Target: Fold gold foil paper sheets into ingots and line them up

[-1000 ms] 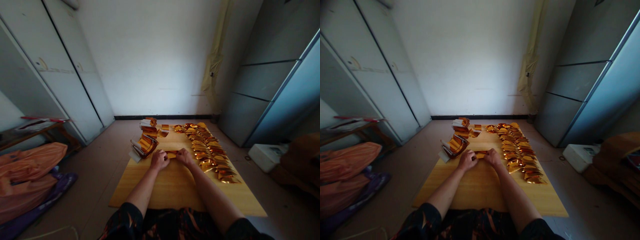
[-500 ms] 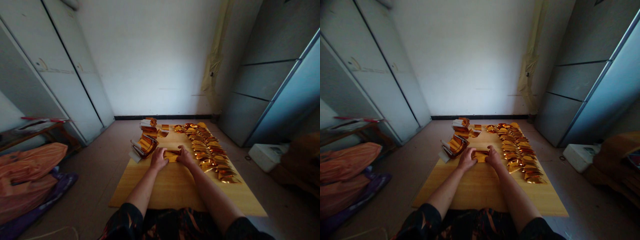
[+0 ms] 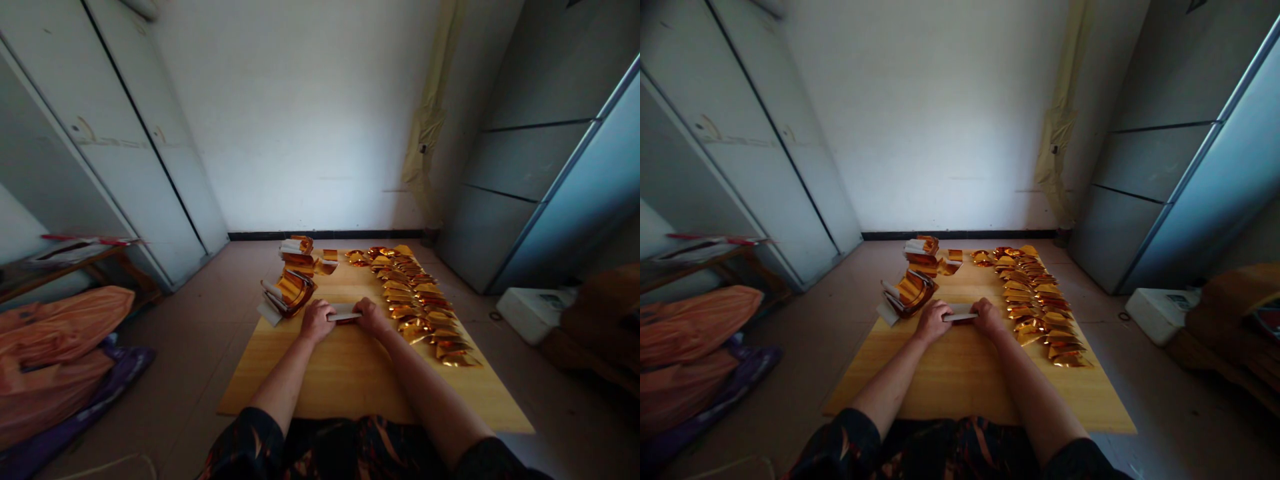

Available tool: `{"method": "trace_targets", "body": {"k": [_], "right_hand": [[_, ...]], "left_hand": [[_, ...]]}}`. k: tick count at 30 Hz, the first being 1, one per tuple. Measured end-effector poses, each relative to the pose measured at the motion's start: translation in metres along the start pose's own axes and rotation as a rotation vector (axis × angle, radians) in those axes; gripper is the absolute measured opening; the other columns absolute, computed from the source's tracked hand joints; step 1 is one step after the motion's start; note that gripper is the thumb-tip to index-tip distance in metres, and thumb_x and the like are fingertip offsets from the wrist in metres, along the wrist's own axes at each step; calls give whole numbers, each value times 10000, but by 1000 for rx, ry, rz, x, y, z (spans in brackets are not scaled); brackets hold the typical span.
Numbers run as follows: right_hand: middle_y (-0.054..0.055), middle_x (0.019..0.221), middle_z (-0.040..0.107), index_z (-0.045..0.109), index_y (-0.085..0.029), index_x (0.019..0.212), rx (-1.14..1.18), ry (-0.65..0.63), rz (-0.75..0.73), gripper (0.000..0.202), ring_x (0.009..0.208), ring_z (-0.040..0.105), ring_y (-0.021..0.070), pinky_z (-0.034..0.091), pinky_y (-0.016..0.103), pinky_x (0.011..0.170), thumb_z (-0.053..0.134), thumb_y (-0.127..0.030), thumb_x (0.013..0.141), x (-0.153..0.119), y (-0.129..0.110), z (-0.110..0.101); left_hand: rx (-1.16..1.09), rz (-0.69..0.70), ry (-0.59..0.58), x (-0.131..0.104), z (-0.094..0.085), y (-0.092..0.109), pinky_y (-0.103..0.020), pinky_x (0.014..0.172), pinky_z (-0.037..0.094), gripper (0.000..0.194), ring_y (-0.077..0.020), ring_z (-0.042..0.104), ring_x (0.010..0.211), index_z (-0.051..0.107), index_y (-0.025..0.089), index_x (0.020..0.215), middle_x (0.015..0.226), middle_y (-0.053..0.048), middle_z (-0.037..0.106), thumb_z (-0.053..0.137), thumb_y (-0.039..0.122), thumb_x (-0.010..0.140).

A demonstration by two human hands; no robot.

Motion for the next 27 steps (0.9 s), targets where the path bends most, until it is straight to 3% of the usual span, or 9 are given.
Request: {"method": "trace_targets", "body": {"k": [7, 13, 19, 23, 27], "right_hand": [[74, 980, 596, 664, -180, 900, -84, 7, -145, 256, 910, 547, 156, 396, 219, 800, 492, -61, 752, -14, -11, -10], [93, 1062, 589, 659, -190, 934, -247, -43, -193, 251, 1008, 496, 209, 371, 284, 834, 485, -115, 769, -30, -19, -18], [80, 1036, 616, 658, -206, 909, -264, -83, -271, 240, 999, 489, 209, 365, 297, 822, 471, -113, 791, -37, -17, -20], [64, 1007, 638, 664, -222, 862, -248, -98, -244, 237, 999, 503, 196, 360, 285, 813, 447, -133, 835, -35, -16, -22], [78, 974, 648, 669, -198, 827, -248, -57, -111, 240, 964, 532, 197, 366, 280, 786, 434, -225, 867, -26, -18, -21]], "left_hand": [[5, 61, -66, -5, 1, -4, -315, 844, 422, 192, -188, 542, 957, 708, 243, 801, 912, -37, 658, 580, 128, 716], [51, 194, -92, -14, 0, -6, -333, 881, 415, 290, -191, 535, 994, 714, 271, 891, 992, -28, 651, 544, 111, 720], [67, 235, -172, -20, -12, 0, -359, 907, 411, 352, -217, 525, 1033, 706, 287, 991, 1063, -40, 640, 562, 148, 701], [76, 261, -186, -21, -16, 0, -347, 912, 405, 341, -210, 525, 1043, 694, 307, 1026, 1123, -15, 627, 607, 215, 709], [71, 219, -113, -16, -7, 0, -335, 884, 407, 197, -195, 533, 1003, 725, 266, 893, 1051, -36, 646, 556, 333, 816]]}}
Point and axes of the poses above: each hand's wrist, its own x-axis towards the middle knuckle, its own z-axis out of the palm, y = z × x, the point moved 3 cm from there along x, towards the middle knuckle
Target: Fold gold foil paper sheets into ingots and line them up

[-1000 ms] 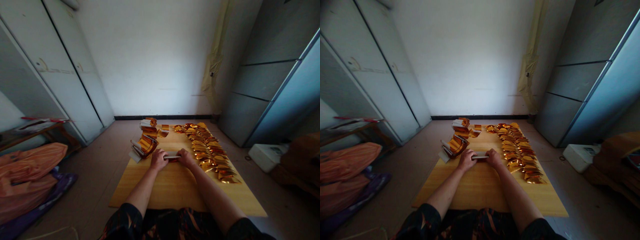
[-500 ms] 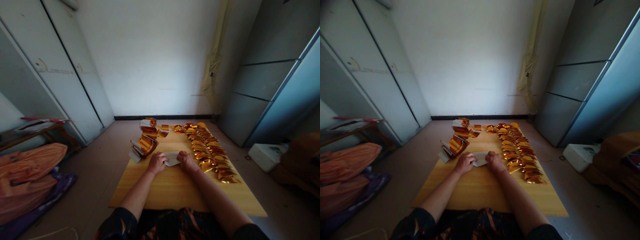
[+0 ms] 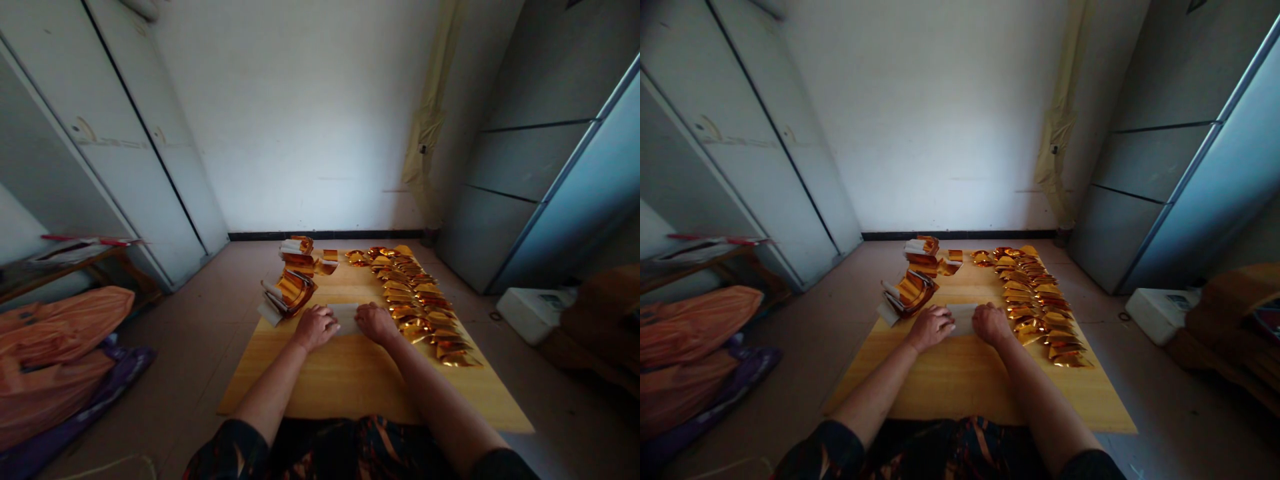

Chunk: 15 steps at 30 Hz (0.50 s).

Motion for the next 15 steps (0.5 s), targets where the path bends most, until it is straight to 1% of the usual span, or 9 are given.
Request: {"method": "trace_targets", "body": {"k": [3, 5, 7, 9, 12, 15], "right_hand": [[96, 987, 637, 668, -184, 851, -9, 20, 127, 216, 945, 544, 200, 368, 285, 775, 470, -272, 840, 10, 0, 3], [85, 1052, 621, 660, -200, 935, 33, 34, 167, 215, 997, 528, 203, 366, 286, 788, 505, -270, 805, 16, 0, 5], [73, 1180, 576, 612, -227, 1094, 79, 56, 183, 348, 1084, 486, 216, 363, 301, 819, 542, -258, 755, 21, 1, 6], [67, 1278, 522, 531, -252, 1227, 105, 49, 184, 509, 1151, 438, 237, 353, 334, 858, 561, -252, 720, 25, 1, 6], [75, 1266, 533, 487, -264, 1280, 116, -12, 177, 581, 1173, 415, 259, 339, 380, 885, 564, -249, 704, 32, 0, 5], [80, 1214, 553, 494, -264, 1270, 111, -36, 175, 597, 1153, 424, 262, 352, 377, 863, 584, -237, 680, 37, -3, 1]], "left_hand": [[20, -67, 59, 6, 8, 1, -318, 856, 404, 188, -177, 537, 955, 714, 233, 762, 947, -43, 652, 543, 270, 831], [17, -109, 79, 8, 11, 1, -309, 836, 404, 157, -172, 537, 933, 694, 224, 722, 901, -37, 645, 564, 235, 810], [-8, -138, 93, 9, 11, 0, -304, 840, 404, 107, -172, 536, 948, 683, 225, 732, 907, -31, 638, 591, 221, 784], [-42, -166, 103, 9, 10, -1, -307, 878, 401, 90, -176, 531, 1000, 684, 236, 811, 973, -28, 630, 624, 214, 749], [-63, -230, 118, 9, 8, -4, -340, 966, 376, 325, -203, 498, 1110, 652, 251, 1013, 1151, -39, 585, 671, 218, 690], [-59, -277, 107, 11, 9, -6, -382, 1032, 333, 525, -237, 430, 1217, 571, 248, 1187, 1317, -57, 495, 672, 228, 673]]}}
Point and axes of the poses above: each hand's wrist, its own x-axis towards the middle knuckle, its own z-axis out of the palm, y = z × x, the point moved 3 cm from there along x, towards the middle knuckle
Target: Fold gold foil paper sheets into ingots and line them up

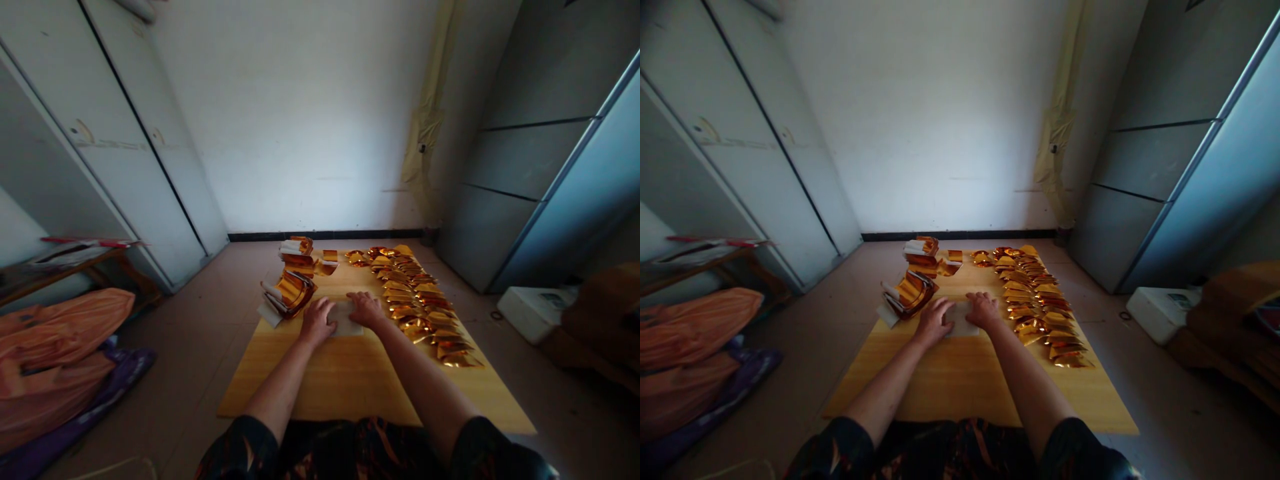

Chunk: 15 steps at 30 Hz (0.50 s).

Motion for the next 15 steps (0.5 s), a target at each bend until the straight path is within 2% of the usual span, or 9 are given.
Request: {"method": "trace_targets", "body": {"k": [3, 8, 12, 15], "right_hand": [[78, 1163, 559, 557, -257, 1183, -29, 13, -14, 505, 1115, 438, 250, 368, 334, 811, 576, -199, 682, 1, -4, -4], [77, 1085, 569, 620, -223, 1044, -47, 60, -54, 340, 1054, 453, 228, 365, 269, 725, 533, -167, 720, -5, -4, -6], [69, 1049, 578, 646, -235, 1001, -77, 101, -118, 287, 1039, 449, 222, 363, 272, 729, 533, -177, 744, -10, -1, -2], [68, 1024, 584, 672, -249, 970, -103, 142, -192, 244, 1023, 449, 218, 357, 289, 768, 537, -206, 772, -16, 0, 0]], "left_hand": [[-7, 3, -16, 1, 2, 0, -389, 1057, 314, 624, -243, 404, 1247, 502, 240, 1276, 1364, -60, 463, 653, 217, 671], [-19, 53, 20, 1, 3, 1, -377, 1046, 337, 634, -234, 419, 1223, 495, 227, 1279, 1332, -62, 487, 641, 190, 663], [-20, 85, 48, -1, 2, 2, -371, 1025, 357, 561, -223, 438, 1192, 542, 247, 1215, 1275, -50, 518, 641, 164, 669], [5, 110, 55, -3, 2, 3, -377, 1002, 368, 429, -226, 449, 1165, 610, 246, 1101, 1234, -50, 536, 647, 166, 681]]}}
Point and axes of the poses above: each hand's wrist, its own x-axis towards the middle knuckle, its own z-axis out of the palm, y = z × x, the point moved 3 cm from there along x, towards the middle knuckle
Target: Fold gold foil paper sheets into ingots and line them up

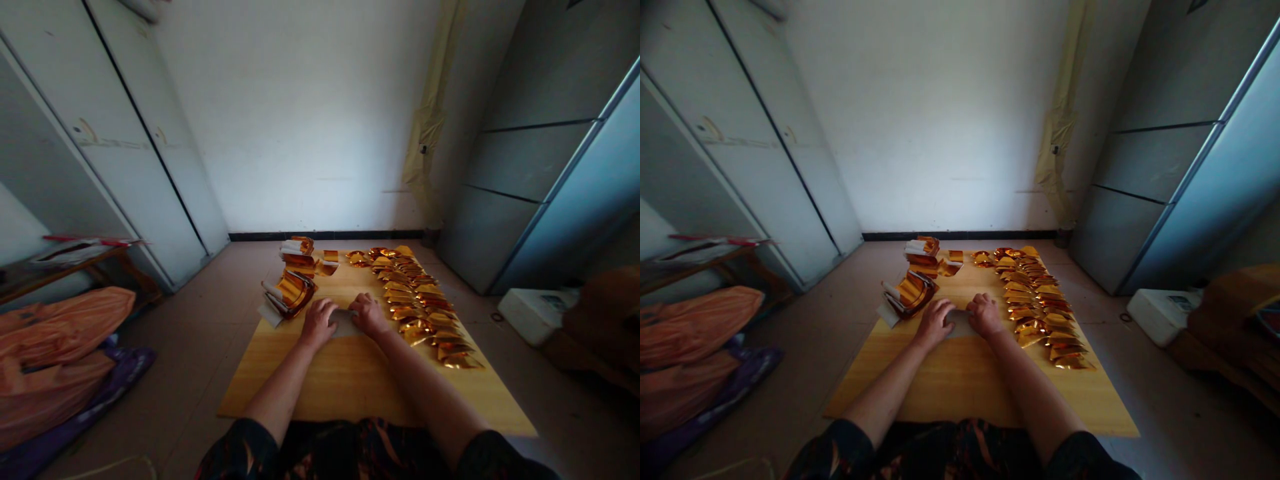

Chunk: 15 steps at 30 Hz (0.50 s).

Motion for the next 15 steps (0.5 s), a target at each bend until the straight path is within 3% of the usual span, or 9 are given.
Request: {"method": "trace_targets", "body": {"k": [6, 15], "right_hand": [[71, 964, 615, 693, -246, 932, -47, -10, -69, 206, 992, 465, 222, 325, 325, 814, 529, -242, 807, -12, -3, -1], [61, 924, 635, 678, -226, 874, -39, 51, -147, 190, 969, 473, 203, 268, 351, 865, 491, -246, 851, -25, 1, 3]], "left_hand": [[112, 53, -33, -5, -4, 8, -363, 899, 385, 195, -210, 482, 1061, 680, 250, 924, 1110, -45, 590, 579, 182, 772], [229, 115, -85, -6, -4, 16, -355, 784, 358, 208, -210, 487, 960, 697, 235, 910, 925, -66, 622, 499, 214, 851]]}}
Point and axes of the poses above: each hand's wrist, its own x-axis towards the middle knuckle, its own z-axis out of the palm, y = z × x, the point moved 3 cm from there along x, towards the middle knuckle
